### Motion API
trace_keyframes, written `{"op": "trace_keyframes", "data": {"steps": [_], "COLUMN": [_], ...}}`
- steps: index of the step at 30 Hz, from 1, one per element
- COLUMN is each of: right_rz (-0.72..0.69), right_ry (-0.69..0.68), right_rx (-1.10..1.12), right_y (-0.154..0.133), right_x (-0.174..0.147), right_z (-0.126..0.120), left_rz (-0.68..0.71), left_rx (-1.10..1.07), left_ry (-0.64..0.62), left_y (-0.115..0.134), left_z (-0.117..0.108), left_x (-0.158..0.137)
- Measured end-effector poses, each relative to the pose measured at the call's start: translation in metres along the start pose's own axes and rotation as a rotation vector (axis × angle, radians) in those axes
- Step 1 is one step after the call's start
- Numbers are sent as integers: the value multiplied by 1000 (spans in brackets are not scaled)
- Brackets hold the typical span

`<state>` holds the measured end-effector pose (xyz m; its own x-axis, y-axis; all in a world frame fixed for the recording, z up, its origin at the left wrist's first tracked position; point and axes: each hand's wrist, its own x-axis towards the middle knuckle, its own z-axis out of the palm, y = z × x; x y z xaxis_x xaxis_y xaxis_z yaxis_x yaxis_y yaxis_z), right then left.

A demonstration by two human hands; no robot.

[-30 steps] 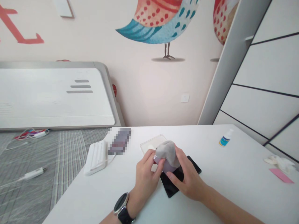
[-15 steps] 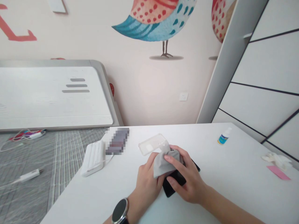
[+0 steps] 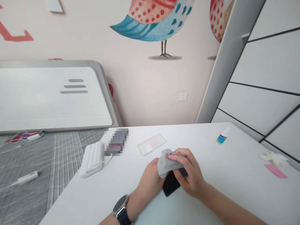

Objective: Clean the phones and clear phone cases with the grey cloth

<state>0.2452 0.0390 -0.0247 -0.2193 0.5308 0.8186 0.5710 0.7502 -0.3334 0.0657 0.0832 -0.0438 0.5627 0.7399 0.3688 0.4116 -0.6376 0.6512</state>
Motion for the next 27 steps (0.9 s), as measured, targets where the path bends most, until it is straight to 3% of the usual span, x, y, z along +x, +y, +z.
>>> {"op": "trace_keyframes", "data": {"steps": [5,9,13,17,21,27], "right_rz": [91,305,557,762,774,591], "right_ry": [113,238,160,83,112,80], "right_rx": [-21,19,232,392,430,355], "right_y": [10,19,28,36,40,34], "right_x": [3,8,7,2,0,-4], "right_z": [-7,-12,-6,5,9,8], "left_rz": [-56,-95,-113,2,97,105], "left_rx": [-52,-134,-164,-107,-74,-147], "left_ry": [-7,143,242,283,313,379], "left_y": [-2,-1,-5,-6,0,9], "left_z": [-7,-14,-16,-15,-16,-15], "left_x": [2,2,2,0,0,-1]}}
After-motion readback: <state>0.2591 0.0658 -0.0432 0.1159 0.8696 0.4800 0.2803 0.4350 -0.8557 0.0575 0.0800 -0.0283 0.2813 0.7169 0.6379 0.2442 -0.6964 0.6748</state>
